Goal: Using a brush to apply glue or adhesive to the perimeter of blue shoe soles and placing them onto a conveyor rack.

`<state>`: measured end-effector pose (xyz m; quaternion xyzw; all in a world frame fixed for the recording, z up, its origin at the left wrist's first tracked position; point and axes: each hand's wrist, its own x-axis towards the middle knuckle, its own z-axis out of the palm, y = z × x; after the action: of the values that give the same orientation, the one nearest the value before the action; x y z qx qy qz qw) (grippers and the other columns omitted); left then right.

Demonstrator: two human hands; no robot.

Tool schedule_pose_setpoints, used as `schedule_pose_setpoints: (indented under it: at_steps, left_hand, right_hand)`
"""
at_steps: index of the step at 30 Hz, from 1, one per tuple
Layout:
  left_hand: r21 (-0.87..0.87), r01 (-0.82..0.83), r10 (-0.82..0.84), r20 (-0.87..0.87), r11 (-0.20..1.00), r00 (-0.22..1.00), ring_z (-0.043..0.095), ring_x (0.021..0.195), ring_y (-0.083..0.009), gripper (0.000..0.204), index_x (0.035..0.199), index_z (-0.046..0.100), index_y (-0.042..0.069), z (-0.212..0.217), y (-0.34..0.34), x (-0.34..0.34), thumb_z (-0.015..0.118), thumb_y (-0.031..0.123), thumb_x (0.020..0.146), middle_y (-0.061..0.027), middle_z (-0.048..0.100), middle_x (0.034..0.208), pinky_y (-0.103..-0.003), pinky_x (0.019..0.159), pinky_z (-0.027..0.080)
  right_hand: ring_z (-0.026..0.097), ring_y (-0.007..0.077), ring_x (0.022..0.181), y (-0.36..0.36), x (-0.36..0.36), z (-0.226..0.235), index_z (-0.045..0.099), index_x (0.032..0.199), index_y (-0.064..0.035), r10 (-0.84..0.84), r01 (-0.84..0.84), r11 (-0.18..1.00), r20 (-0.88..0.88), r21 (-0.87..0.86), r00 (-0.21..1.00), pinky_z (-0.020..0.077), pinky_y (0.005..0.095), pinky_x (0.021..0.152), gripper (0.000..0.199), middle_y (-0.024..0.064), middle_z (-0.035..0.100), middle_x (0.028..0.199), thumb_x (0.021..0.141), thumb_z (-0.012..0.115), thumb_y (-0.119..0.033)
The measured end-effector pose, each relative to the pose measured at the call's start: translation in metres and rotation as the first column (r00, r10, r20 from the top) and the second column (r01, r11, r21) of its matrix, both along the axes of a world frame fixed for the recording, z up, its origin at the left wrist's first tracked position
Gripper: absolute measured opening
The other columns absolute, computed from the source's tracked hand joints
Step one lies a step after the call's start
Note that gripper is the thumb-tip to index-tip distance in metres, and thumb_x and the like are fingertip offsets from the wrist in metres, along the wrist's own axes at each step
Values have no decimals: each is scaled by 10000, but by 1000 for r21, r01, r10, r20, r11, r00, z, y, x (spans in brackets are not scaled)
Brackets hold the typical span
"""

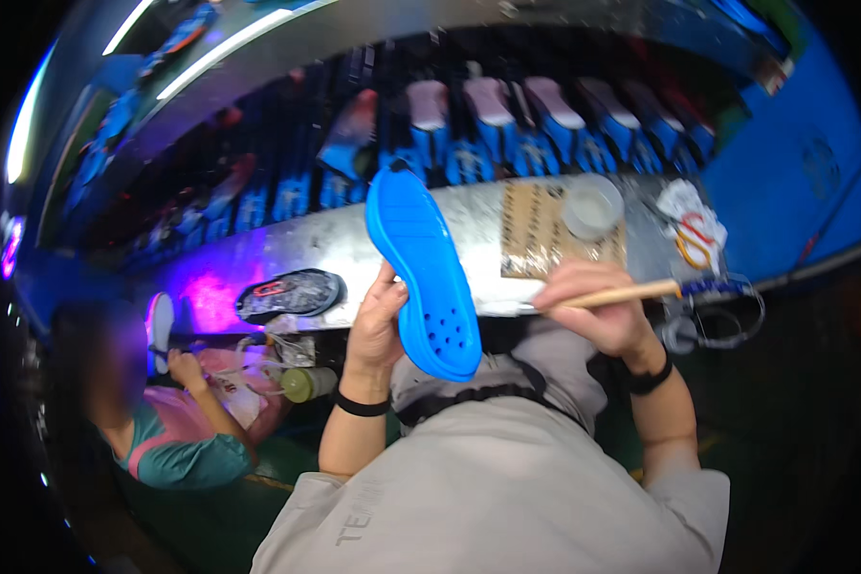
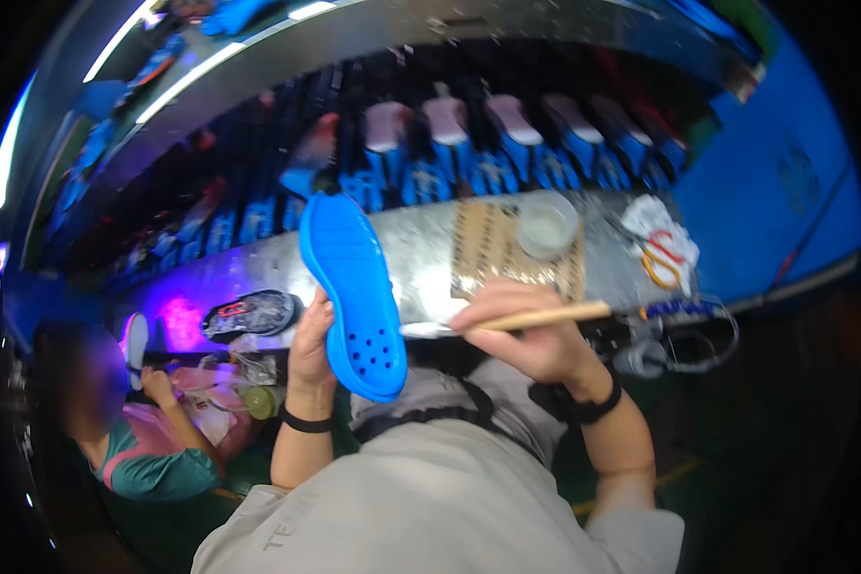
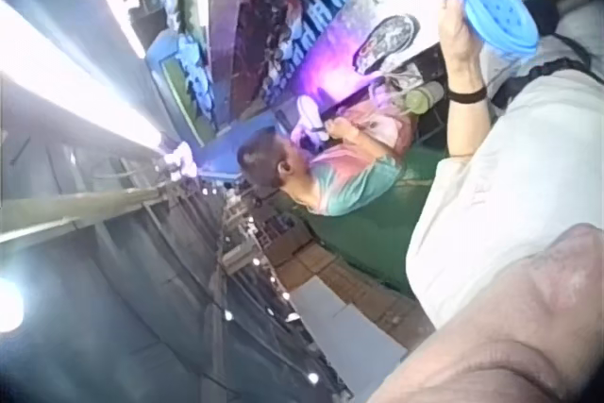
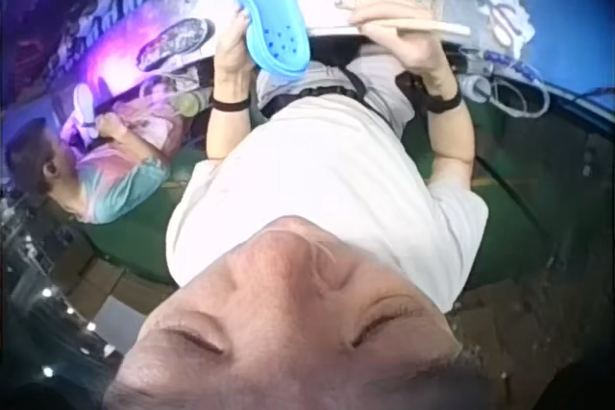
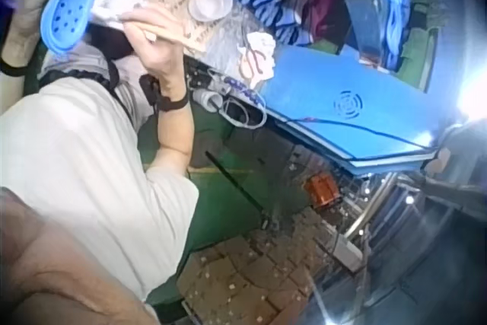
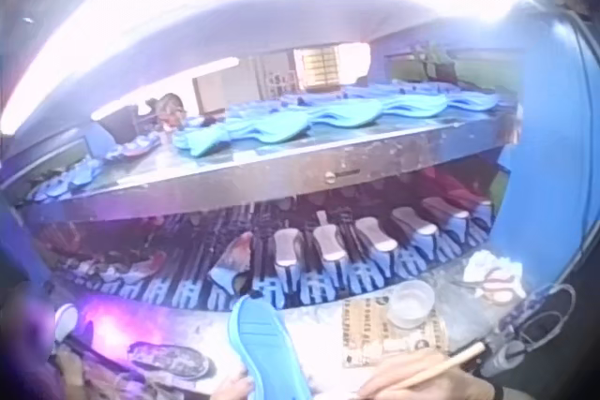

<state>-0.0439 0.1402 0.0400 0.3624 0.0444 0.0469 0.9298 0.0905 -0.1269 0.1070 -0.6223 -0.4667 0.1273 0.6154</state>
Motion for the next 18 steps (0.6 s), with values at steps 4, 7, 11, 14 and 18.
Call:
schedule_pose_setpoints:
  at_steps: [4, 7, 11, 14, 18]
  left_hand:
    - [-162, 33, -30, 22, 986, 999, 604, 1264, -343, 666, 1580, 291, 46, 4, 6, 6, 356, 493, 1090, -203, 512, 1479, -485, 1032, 536]
    - [-210, 81, -94, -50, 974, 994, 592, 1268, -388, 671, 1590, 284, 75, -20, 3, -21, 333, 520, 1090, -221, 519, 1460, -558, 1003, 540]
    - [-185, 206, -210, 2, 961, 978, 629, 1144, -408, 678, 1535, 366, 10, -6, 27, -33, 407, 491, 1060, -239, 573, 1353, -539, 923, 581]
    - [-88, 142, -142, 2, 986, 990, 656, 1079, -416, 791, 1524, 344, -40, 68, 73, -10, 502, 523, 992, -301, 568, 1322, -506, 775, 625]
    - [76, 79, -103, 416, 994, 904, 627, 1148, -443, 753, 1451, 369, -106, 184, 149, 80, 396, 527, 1045, -345, 515, 1353, -475, 753, 635]
  right_hand:
    - [650, 217, 826, -14, 2, -23, 740, 978, 33, -237, 240, 970, -68, 33, 969, 504, 318, 747, 165, 134, 701, 888, 859, 647, -33]
    - [637, 186, 847, -16, -6, -34, 732, 1000, 37, -295, 299, 954, -138, 9, 945, 494, 291, 774, 172, 120, 686, 932, 880, 639, -43]
    - [627, 158, 866, -17, -9, -59, 720, 1049, 25, -237, 259, 965, -311, 33, 921, 485, 279, 798, 174, 90, 663, 949, 928, 638, -67]
    - [631, 157, 873, -16, -7, -62, 722, 1050, 24, -230, 244, 970, -322, 5, 919, 482, 276, 801, 175, 93, 668, 953, 931, 651, -82]
    - [637, 154, 875, -12, -4, -68, 726, 1054, 24, -228, 233, 972, -318, -22, 920, 490, 275, 798, 182, 91, 675, 961, 934, 664, -98]
